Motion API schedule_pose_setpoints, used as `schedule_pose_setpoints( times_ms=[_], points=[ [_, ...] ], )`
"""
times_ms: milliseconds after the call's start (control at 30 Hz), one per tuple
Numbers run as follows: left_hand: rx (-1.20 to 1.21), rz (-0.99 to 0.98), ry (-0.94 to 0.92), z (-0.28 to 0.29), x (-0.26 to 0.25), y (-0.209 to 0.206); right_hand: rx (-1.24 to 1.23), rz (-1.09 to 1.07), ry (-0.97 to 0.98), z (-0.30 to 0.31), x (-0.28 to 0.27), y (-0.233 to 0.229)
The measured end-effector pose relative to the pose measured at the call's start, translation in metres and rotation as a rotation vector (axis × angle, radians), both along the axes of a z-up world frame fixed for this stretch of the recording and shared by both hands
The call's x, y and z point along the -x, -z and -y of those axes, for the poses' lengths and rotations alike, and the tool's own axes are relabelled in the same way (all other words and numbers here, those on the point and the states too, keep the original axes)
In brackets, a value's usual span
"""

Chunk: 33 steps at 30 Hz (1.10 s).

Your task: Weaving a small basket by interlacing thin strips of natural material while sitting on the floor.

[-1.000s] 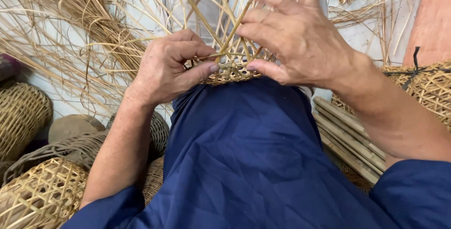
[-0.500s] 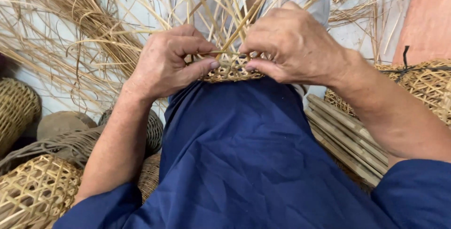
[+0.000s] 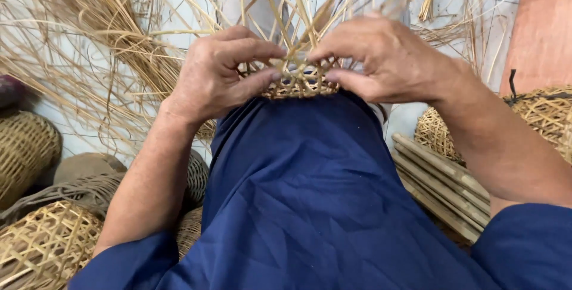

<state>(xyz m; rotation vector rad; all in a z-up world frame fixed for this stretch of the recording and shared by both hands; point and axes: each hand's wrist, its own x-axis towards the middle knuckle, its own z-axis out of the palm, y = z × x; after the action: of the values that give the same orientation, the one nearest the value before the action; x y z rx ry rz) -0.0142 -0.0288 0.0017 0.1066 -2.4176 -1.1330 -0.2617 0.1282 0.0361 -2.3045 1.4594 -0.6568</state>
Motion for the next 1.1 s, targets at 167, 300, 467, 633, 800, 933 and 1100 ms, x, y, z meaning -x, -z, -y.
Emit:
schedule_pose_setpoints(
  times_ms=[167, 300, 467, 633, 800, 933, 1100],
  points=[
    [0.021, -0.032, -0.019, 0.005, 0.007, 0.003, -0.064, -0.058, 0.058, 0.005, -0.002, 0.008],
    [0.067, -0.051, -0.031, 0.0, 0.005, 0.005, 0.049, -0.16, 0.147, 0.001, -0.01, 0.021],
    [0.155, -0.066, -0.095, -0.005, 0.0, -0.002, 0.18, -0.213, 0.124, -0.006, -0.012, 0.009],
    [0.306, -0.033, -0.103, -0.012, 0.005, -0.014, 0.579, -0.399, 0.219, -0.019, -0.018, -0.033],
    [0.315, -0.009, -0.135, -0.006, 0.012, -0.01, 0.397, -0.422, 0.116, 0.008, -0.034, -0.033],
    [0.254, 0.026, -0.131, -0.007, 0.012, -0.007, 0.332, -0.609, 0.137, 0.019, -0.025, -0.017],
    [0.051, 0.157, -0.058, -0.005, 0.012, -0.015, 0.186, -0.515, 0.041, 0.026, -0.023, -0.026]
  ],
)
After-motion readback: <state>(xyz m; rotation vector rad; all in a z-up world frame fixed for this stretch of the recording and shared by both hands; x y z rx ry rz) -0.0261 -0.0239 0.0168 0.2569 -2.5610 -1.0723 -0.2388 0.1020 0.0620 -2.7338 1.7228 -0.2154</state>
